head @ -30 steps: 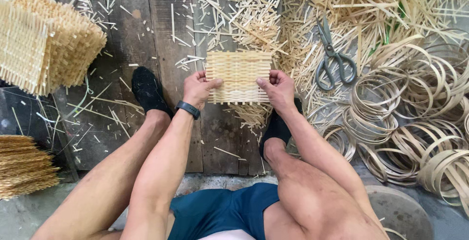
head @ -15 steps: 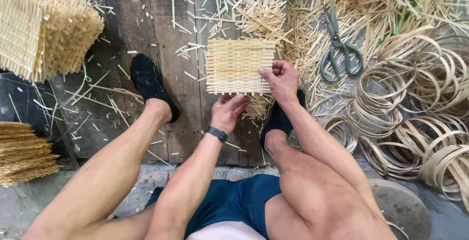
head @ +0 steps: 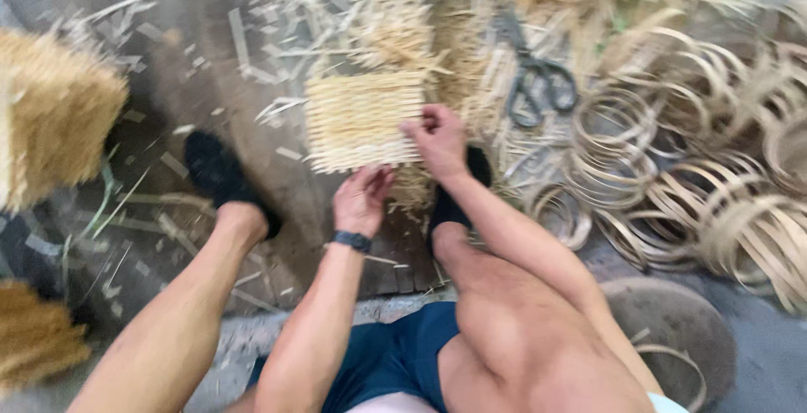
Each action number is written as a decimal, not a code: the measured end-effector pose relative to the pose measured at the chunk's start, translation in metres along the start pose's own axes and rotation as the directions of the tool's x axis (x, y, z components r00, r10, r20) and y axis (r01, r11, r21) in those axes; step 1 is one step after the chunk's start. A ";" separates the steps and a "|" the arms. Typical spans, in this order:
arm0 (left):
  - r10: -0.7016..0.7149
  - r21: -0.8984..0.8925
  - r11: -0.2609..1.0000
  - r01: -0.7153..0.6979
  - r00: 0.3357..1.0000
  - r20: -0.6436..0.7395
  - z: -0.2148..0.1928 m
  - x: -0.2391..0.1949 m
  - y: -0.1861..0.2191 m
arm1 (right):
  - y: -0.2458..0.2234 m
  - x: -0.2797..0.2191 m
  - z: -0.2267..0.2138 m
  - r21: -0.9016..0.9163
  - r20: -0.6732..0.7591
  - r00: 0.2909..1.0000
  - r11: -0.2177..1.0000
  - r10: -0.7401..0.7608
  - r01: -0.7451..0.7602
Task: The person sits on the floor and repeatedly assembles small woven bamboo bases. They place a pre-woven square mat onto a circular bamboo ring, press it down, and trim the excess mat edges using shears. The finished units are stacked to the left.
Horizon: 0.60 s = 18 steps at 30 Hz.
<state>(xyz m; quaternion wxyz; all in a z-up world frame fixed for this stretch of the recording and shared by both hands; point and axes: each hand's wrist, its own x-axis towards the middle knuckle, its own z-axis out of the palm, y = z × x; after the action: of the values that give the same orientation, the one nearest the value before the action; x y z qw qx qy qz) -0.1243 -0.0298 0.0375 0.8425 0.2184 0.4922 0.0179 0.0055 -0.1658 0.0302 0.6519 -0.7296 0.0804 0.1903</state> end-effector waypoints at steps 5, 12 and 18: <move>-0.033 0.077 0.996 0.034 0.999 -0.015 -0.009 0.006 0.005 | -0.007 -0.002 0.005 -0.045 -0.057 0.998 0.999 0.001 -0.003; -0.073 0.056 0.995 0.076 0.996 -0.055 -0.006 0.010 0.006 | -0.025 -0.004 -0.006 -0.149 -0.059 0.998 0.988 0.020 -0.029; -0.110 0.054 0.992 0.110 0.994 -0.012 0.010 -0.008 0.014 | -0.008 0.040 -0.130 -0.003 -0.453 0.887 0.995 -0.090 0.100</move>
<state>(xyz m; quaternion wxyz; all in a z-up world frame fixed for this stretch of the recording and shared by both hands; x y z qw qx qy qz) -0.1172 -0.0229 0.0531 0.8336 0.2139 0.5075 -0.0411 0.0678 -0.2871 0.0326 0.6311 -0.7502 0.1961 -0.0179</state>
